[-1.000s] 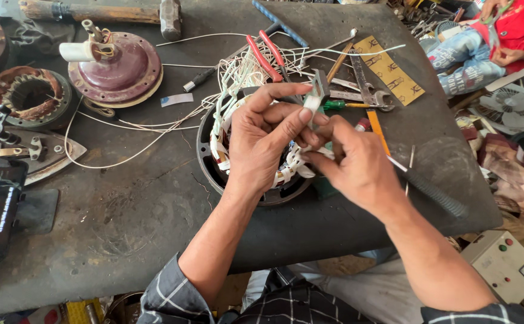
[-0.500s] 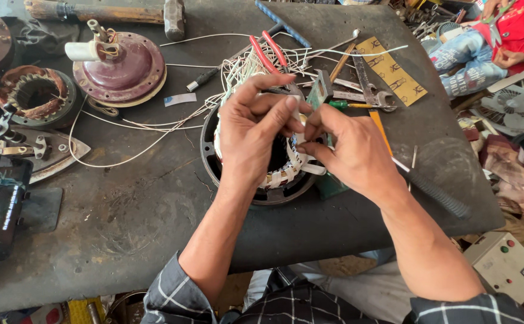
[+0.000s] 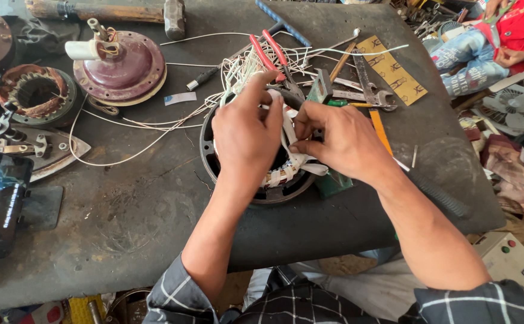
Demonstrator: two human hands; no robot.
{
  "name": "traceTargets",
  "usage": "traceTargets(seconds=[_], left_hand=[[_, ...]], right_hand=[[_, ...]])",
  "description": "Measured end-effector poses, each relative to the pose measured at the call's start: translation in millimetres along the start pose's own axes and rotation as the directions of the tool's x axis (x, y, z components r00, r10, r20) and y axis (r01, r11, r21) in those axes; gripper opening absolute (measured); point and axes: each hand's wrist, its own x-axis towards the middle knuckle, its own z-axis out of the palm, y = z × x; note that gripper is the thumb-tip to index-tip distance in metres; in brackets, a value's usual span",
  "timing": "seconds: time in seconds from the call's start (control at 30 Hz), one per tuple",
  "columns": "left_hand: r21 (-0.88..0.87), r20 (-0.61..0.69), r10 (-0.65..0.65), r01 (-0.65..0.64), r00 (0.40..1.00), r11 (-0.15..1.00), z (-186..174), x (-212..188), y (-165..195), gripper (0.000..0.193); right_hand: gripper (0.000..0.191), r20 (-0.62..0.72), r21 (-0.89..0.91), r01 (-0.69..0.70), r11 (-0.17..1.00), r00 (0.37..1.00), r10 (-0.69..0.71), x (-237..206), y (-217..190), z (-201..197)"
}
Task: The person wraps white insulating tape around the stator windings of an electric motor, secures it with a small hammer, and uses a wooden stick to press the tape into place. The person also uses scissors to trim the tape and a screwdriver to adjust the windings.
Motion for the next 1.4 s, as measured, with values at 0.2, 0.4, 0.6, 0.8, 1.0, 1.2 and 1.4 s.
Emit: traceTargets(seconds=[0.2, 0.4, 0.6, 0.8, 1.0, 1.2, 1.4], left_hand=[[0.184, -0.034, 0.286, -0.275, 0.958, 0.944, -11.6, -14.4, 25.2, 0.021], [0.050, 0.240, 0.110, -0.126, 0.964, 0.991, -49.1, -3.1, 26.2, 0.010], [-0.149, 0.496, 0.291, -0.249, 0.818, 0.957, -47.4, -5.9, 24.2, 0.015], [-0.137, 0.561, 0.258, -0.220, 0.786, 0.966, -48.3, -6.6, 18.2, 0.013], [-0.146, 0.534, 0.280, -0.240, 0.797, 0.960, -50.1, -6.3, 15.2, 0.022], [-0.149, 0.566, 0.240, -0.189, 0.789, 0.971, -51.8, -5.6, 14.8, 0.020], [-0.093, 0.634, 0.176, -0.151, 0.753, 0.984, -52.9, 0.1, 14.3, 0.019]], right_hand=[[0.025, 0.032, -0.019, 0.075, 0.997, 0.997, -0.074, 4.8, 6.8, -2.2], [0.024, 0.080, -0.029, 0.011, 1.000, 0.997, -0.008, 9.4, 7.6, -1.8], [0.023, 0.033, -0.069, 0.033, 0.997, 0.999, -0.031, 7.7, 7.5, 0.5], [0.022, 0.016, -0.071, 0.086, 0.994, 0.996, -0.085, 7.5, 11.1, 1.7], [0.028, -0.044, -0.230, 0.238, 0.944, 0.966, -0.254, -22.2, 2.2, -36.4], [0.043, 0.401, -0.554, 0.026, 0.832, 0.884, 0.240, -61.8, 26.1, -76.1], [0.025, 0.416, -0.220, -0.132, 0.967, 0.883, 0.215, -94.0, 96.9, -103.6]])
